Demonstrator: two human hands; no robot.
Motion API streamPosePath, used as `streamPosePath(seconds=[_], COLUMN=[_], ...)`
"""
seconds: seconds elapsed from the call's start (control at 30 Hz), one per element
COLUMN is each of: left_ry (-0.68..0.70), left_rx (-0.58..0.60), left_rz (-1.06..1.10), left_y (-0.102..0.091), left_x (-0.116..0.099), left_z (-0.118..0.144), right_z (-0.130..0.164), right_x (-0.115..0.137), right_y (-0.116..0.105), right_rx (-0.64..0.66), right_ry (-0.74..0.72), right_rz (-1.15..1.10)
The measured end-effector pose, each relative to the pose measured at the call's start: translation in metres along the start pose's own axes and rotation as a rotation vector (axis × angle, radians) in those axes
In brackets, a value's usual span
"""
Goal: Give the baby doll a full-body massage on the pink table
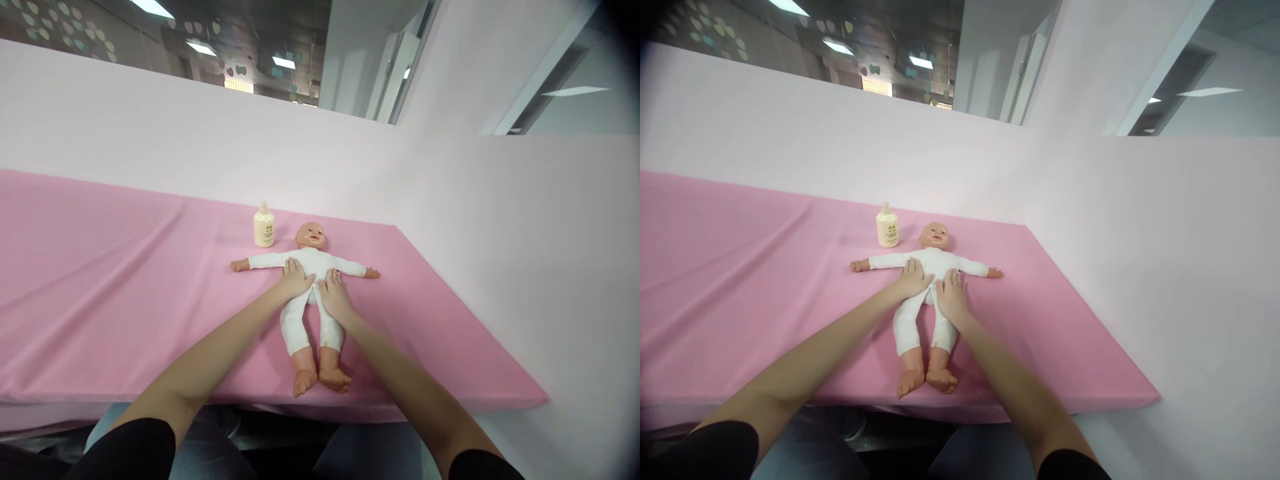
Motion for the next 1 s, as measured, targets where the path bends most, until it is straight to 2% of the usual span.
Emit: streamPosePath(seconds=[0.2, 0.37, 0.57, 0.73, 0.9, 1.0], left_ry=[0.246, 0.465, 0.601, 0.677, 0.799, 0.815], left_rx=[-0.108, -0.114, -0.131, -0.137, -0.055, 0.006], left_rz=[-0.157, -0.234, -0.139, -0.097, 0.033, 0.107], left_y=[0.001, 0.003, 0.006, 0.003, -0.011, -0.014], left_x=[-0.015, -0.019, -0.019, -0.018, -0.02, -0.018], left_z=[0.016, 0.02, 0.018, 0.018, 0.025, 0.023], right_z=[-0.019, -0.039, -0.064, -0.075, -0.067, -0.065], right_x=[-0.003, -0.004, -0.009, 0.002, 0.029, 0.034], right_y=[0.002, 0.002, 0.005, 0.001, -0.006, -0.005], right_rx=[0.001, -0.019, -0.064, -0.037, 0.155, 0.205], right_ry=[0.021, 0.017, -0.097, -0.301, -0.646, -0.711], right_rz=[0.05, 0.092, 0.104, 0.046, -0.005, 0.003])
Point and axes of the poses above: each hand's wrist, its own z-axis away from the middle knuckle, its own y-axis out of the palm, x = y × z, the point moved 4 cm from there along -z, towards the middle knuckle, and after that the axes turned 5 degrees about -y, right-handed, at the moved point
